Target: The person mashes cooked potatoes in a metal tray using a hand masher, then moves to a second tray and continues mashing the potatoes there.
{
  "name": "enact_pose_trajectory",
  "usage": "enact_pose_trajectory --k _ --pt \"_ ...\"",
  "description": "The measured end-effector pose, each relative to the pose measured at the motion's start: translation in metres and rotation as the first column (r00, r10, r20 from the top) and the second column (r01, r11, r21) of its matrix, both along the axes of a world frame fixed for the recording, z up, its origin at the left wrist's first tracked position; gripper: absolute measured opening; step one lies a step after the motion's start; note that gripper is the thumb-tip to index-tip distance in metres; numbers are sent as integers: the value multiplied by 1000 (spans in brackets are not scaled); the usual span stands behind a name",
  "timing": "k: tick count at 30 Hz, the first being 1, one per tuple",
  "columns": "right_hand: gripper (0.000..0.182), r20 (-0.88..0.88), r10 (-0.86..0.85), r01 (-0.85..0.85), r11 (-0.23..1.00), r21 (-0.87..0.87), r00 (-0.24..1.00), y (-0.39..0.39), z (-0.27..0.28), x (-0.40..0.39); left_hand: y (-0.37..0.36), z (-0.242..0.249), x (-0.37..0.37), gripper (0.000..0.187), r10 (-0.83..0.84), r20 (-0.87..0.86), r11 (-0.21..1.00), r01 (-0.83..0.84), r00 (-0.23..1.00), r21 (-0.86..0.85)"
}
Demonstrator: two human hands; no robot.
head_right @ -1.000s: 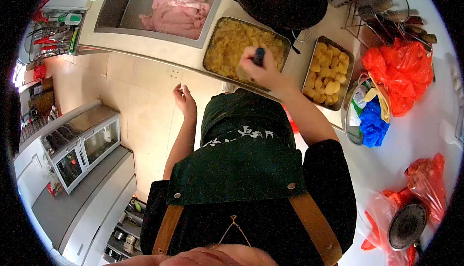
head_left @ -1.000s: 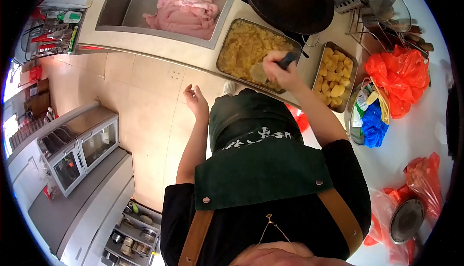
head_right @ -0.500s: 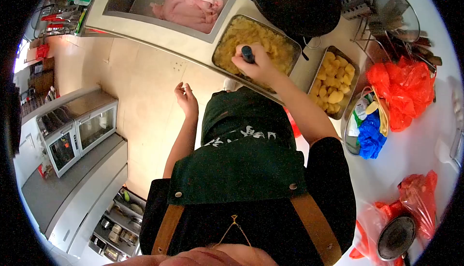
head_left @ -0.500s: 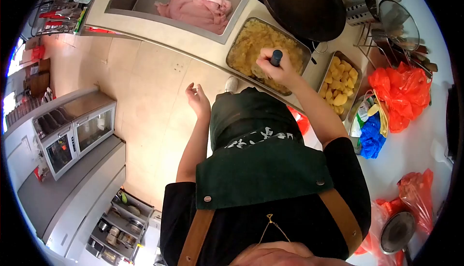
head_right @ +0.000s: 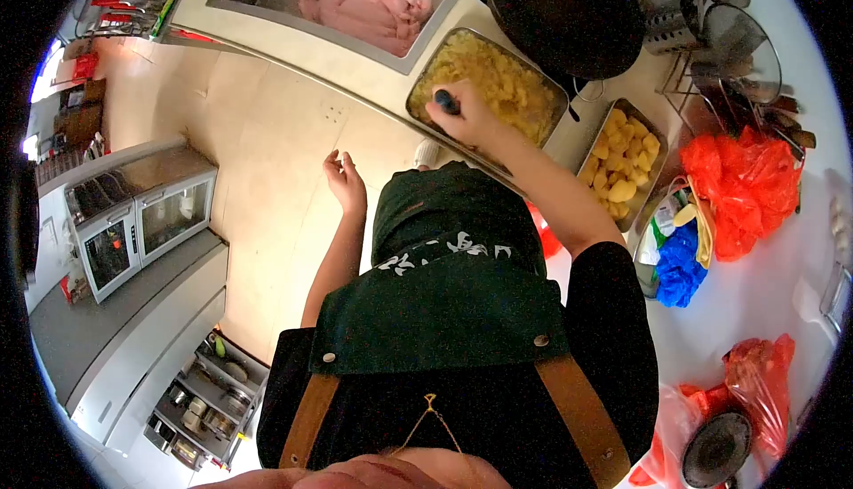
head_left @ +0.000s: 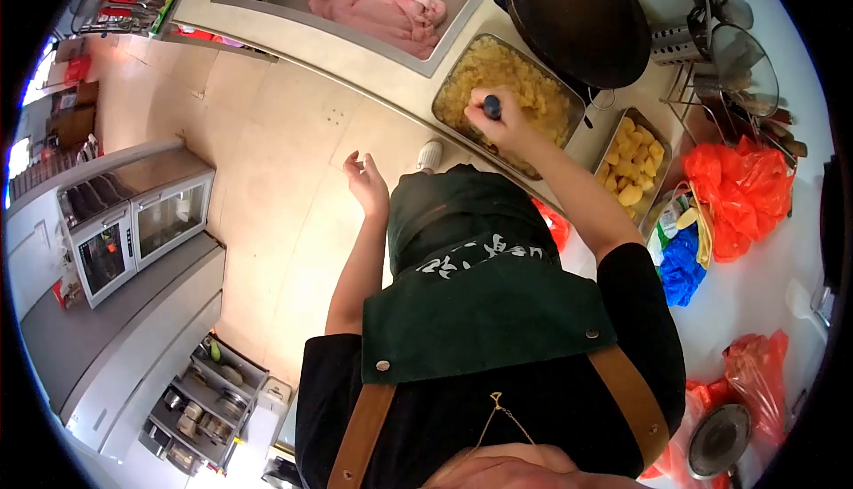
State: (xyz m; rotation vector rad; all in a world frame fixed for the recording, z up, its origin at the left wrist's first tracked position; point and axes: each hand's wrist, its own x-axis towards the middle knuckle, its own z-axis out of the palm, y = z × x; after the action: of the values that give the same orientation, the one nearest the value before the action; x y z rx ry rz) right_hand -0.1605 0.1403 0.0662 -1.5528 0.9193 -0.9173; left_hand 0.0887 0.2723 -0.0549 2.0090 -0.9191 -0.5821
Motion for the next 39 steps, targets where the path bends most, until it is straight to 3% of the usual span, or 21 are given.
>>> enact_pose_trajectory --k 3,6,9,12,17,20,21,24,28,33,39 --pt "25 161 -109 46 934 353 981 -1 27 -14 1 -1 3 31 24 -36 1000 -24 999 -9" --pt "25 122 -30 3 977 212 992 1 37 -29 1 12 1 32 10 10 1000 -10 1000 -2" --pt "25 115 -7 -23 967 255 993 15 33 -26 4 -1 3 32 25 -51 1000 -25 998 11" --pt "26 -12 -40 40 999 -21 999 24 8 -18 3 5 -3 32 12 -13 1000 -12 1000 9" --pt "27 53 -140 124 966 226 989 20 -3 -24 -5 10 -7 30 25 -45 999 -24 999 23" --pt "27 124 -205 165 948 271 971 9 8 -31 -8 8 -4 29 32 -59 999 -32 998 4" --pt "27 197 -190 110 927 359 962 5 27 -36 -8 7 -2 29 28 -53 1000 -29 998 -6" --pt "23 267 -115 64 980 189 957 -9 43 -48 -8 11 1 31 -21 -8 1000 21 1000 -15" --pt "23 230 -289 264 955 135 929 -20 33 -42 -7 1 2 31 -18 -9 1000 18 1000 -22" --pt "24 271 -426 382 902 201 863 -3 -3 -19 -8 4 -4 30 -42 -13 999 42 999 5" --pt "26 222 -378 326 915 236 899 0 -4 -22 -17 14 -9 31 -69 -26 998 69 997 10"
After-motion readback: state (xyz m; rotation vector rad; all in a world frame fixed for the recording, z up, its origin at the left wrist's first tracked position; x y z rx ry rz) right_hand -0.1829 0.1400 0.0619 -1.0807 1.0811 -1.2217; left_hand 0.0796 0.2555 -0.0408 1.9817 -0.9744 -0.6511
